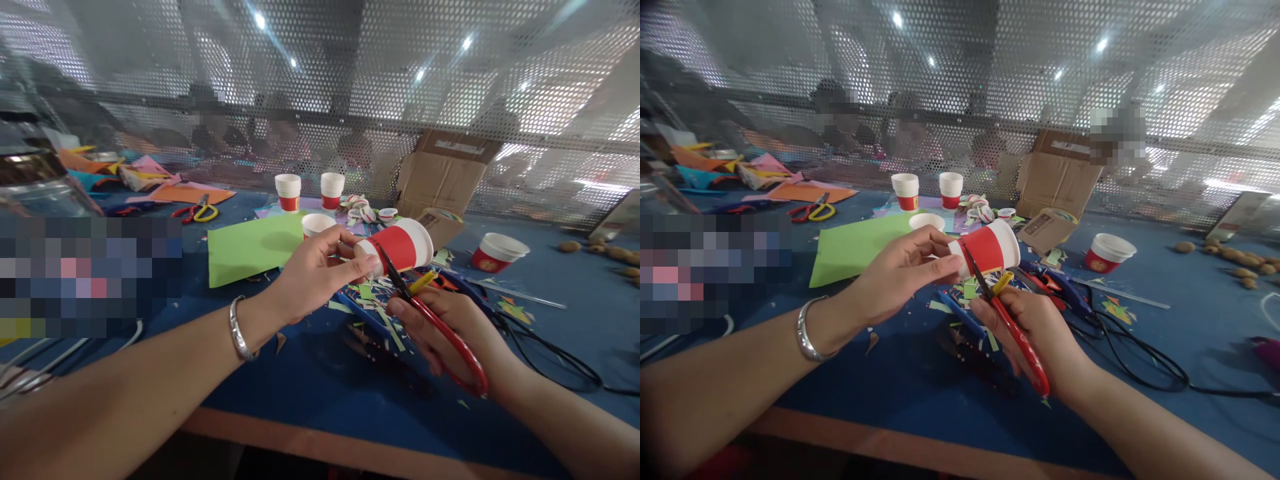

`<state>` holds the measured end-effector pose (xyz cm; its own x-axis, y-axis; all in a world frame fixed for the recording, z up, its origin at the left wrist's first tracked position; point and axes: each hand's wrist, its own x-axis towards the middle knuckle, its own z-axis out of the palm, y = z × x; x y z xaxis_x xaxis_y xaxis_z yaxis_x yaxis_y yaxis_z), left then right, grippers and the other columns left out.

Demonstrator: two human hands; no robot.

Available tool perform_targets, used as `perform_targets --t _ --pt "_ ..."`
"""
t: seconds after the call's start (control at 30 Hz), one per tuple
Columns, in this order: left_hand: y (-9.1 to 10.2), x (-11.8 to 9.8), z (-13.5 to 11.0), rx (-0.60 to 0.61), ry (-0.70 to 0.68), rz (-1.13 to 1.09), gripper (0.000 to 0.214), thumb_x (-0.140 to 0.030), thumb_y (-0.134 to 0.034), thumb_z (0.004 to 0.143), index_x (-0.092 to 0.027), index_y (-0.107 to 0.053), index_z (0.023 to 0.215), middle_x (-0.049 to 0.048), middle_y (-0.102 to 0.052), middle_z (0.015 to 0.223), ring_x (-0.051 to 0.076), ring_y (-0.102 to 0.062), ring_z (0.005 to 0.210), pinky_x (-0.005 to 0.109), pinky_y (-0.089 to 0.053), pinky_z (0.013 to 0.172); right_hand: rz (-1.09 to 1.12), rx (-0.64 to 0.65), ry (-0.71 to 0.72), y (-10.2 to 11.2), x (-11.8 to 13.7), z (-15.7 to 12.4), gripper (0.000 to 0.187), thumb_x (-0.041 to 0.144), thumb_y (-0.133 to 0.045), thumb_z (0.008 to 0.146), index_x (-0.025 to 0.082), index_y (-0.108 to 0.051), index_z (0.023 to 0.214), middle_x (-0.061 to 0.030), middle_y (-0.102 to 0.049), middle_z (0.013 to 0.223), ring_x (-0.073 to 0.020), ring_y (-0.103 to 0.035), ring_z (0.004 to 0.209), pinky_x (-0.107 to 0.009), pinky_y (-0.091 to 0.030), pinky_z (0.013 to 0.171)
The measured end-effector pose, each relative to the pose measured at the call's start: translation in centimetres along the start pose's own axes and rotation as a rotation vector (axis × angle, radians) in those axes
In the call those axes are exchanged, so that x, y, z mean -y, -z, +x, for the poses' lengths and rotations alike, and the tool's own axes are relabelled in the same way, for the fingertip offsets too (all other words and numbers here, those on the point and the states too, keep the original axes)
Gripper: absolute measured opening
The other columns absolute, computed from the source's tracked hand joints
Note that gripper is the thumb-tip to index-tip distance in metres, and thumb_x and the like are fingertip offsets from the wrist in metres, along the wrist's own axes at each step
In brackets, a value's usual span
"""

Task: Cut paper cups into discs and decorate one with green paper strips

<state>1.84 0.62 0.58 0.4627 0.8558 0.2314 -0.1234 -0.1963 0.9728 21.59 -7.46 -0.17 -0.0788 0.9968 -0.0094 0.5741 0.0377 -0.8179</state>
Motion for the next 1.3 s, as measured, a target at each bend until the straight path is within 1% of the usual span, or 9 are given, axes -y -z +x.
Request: perform_targets --t 0.13,0.27,0.37,0.53,0.73,0.93,1.1,1.2,1.3 --pt "0.3 0.1 0.0 0.042 -0.006 0.019 0.031 -0.036 -0.080 0.081 -0.019 -0.059 0.095 0.0014 -0.069 0.087 0.012 -0.066 0.076 0.027 -0.055 0.074 -0.010 0.013 -0.049 0.0 0.2 -0.3 0.061 0.076 -0.052 0.086 0.027 -0.041 0.052 0.0028 -0.047 0.033 -0.0138 -0.047 0.031 -0.027 -0.038 0.035" --pt "0.2 0.0 0.0 0.035 -0.034 0.051 0.030 -0.037 -0.078 0.083 -0.018 -0.060 0.098 0.0037 -0.069 0.092 0.013 -0.066 0.078 0.028 -0.055 0.074 -0.034 0.005 -0.099 0.1 0.7 -0.7 0.061 0.076 -0.050 0.087 0.027 -0.040 0.052 0.0027 -0.045 0.033 -0.0147 -0.049 0.033 -0.027 -0.037 0.035" --pt "0.1 -0.2 -0.1 0.006 -0.095 0.111 0.031 -0.036 -0.077 0.083 -0.018 -0.061 0.103 0.0055 -0.070 0.097 0.016 -0.069 0.083 0.029 -0.056 0.077 -0.036 -0.002 -0.083 0.2 0.9 -0.6 0.060 0.076 -0.052 0.086 0.027 -0.041 0.052 0.0028 -0.045 0.034 -0.0150 -0.050 0.034 -0.027 -0.038 0.036" --pt "0.0 -0.2 -0.3 -0.025 -0.243 0.187 0.032 -0.035 -0.077 0.085 -0.018 -0.061 0.107 0.0055 -0.069 0.101 0.017 -0.070 0.087 0.028 -0.059 0.076 -0.032 -0.015 -0.055 0.3 1.2 -0.6 0.062 0.076 -0.053 0.086 0.027 -0.041 0.051 0.0032 -0.045 0.036 -0.0138 -0.049 0.035 -0.027 -0.039 0.040" --pt "0.1 0.2 -0.5 -0.045 -0.316 0.316 0.034 -0.035 -0.076 0.086 -0.019 -0.061 0.113 0.0057 -0.070 0.101 0.018 -0.072 0.086 0.028 -0.062 0.074 -0.033 -0.040 -0.095 0.1 1.7 -1.2 0.060 0.072 -0.051 0.088 0.027 -0.040 0.051 0.0035 -0.044 0.037 -0.0135 -0.049 0.035 -0.026 -0.037 0.037" --pt "0.2 0.5 -0.5 -0.063 -0.436 0.440 0.036 -0.036 -0.073 0.089 -0.017 -0.061 0.118 0.0102 -0.070 0.110 0.021 -0.072 0.097 0.034 -0.063 0.087 -0.044 -0.031 -0.040 0.2 0.6 -0.5 0.062 0.076 -0.055 0.083 0.027 -0.041 0.048 0.0029 -0.044 0.034 -0.0137 -0.048 0.034 -0.026 -0.039 0.037" --pt "0.0 0.6 -0.7 -0.103 -0.519 0.613 0.038 -0.037 -0.072 0.090 -0.016 -0.062 0.120 0.0111 -0.071 0.112 0.024 -0.069 0.104 0.037 -0.061 0.091 -0.048 -0.036 -0.029 0.0 0.1 -0.4 0.065 0.076 -0.049 0.087 0.027 -0.039 0.045 0.0016 -0.044 0.033 -0.0137 -0.048 0.035 -0.026 -0.040 0.039" --pt "-0.1 0.5 -0.9 -0.118 -0.518 0.608 0.036 -0.037 -0.072 0.089 -0.017 -0.062 0.117 0.0104 -0.070 0.112 0.023 -0.070 0.101 0.036 -0.061 0.090 -0.076 -0.036 -0.031 0.2 0.3 -0.6 0.066 0.075 -0.049 0.089 0.026 -0.039 0.045 0.0019 -0.043 0.034 -0.0135 -0.049 0.036 -0.026 -0.040 0.040" --pt "-0.4 0.3 -1.0 -0.105 -0.418 0.459 0.037 -0.038 -0.075 0.087 -0.018 -0.062 0.115 0.0094 -0.070 0.111 0.021 -0.070 0.097 0.034 -0.061 0.086 -0.091 -0.023 -0.002 0.5 0.4 -0.5 0.064 0.074 -0.053 0.087 0.026 -0.041 0.047 0.0025 -0.044 0.034 -0.0136 -0.049 0.035 -0.026 -0.041 0.040"
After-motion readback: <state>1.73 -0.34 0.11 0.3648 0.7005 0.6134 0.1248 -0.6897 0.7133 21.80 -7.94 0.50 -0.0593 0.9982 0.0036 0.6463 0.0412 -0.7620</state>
